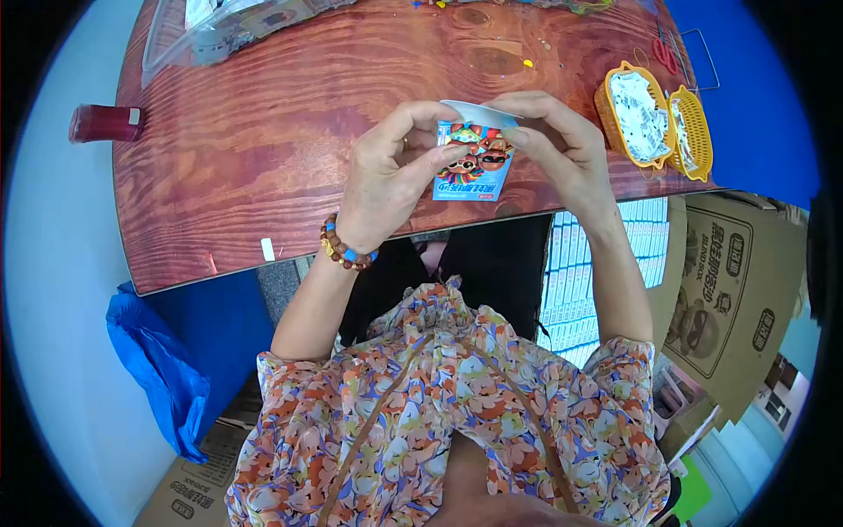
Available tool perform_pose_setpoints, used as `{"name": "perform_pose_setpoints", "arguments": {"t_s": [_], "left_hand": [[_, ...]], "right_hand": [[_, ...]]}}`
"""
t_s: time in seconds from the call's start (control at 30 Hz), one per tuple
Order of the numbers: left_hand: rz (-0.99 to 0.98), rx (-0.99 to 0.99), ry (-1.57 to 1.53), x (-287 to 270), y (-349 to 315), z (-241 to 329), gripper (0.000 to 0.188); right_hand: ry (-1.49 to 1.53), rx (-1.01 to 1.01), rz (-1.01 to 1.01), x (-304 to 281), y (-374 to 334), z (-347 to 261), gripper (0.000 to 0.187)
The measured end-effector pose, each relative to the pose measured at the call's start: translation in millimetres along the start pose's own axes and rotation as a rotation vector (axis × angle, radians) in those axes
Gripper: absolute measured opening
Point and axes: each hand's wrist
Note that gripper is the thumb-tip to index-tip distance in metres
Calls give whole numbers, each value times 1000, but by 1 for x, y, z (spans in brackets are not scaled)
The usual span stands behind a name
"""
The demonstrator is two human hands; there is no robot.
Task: Packing small containers with items and arranging them in a cardboard box.
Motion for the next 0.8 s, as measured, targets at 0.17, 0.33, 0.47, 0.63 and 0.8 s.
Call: {"name": "perform_pose_setpoints", "arguments": {"t_s": [0.17, 0.33, 0.47, 0.63, 0.8], "left_hand": [[-48, -34, -49, -1, -4, 2, 28], [-34, -37, -17, -1, -9, -7, 31], [-51, -18, 18, -1, -8, -4, 30], [-68, 28, 64, -2, -4, -10, 35], [-22, 24, 103, 1, -4, -14, 40]], "right_hand": [[129, 154, 17, -5, 1, 5, 20], [133, 306, -39, -5, 2, -1, 21], [51, 303, -71, -11, 5, -13, 22], [-31, 331, -142, -12, 7, -18, 21], [-188, 230, -122, -9, 1, -8, 23]]}}
Point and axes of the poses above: each hand's wrist, its own y-axis towards the middle knuckle, its own x-axis out of the palm, z = x × y, and after that the axes turned 11 degrees about -x, right-handed
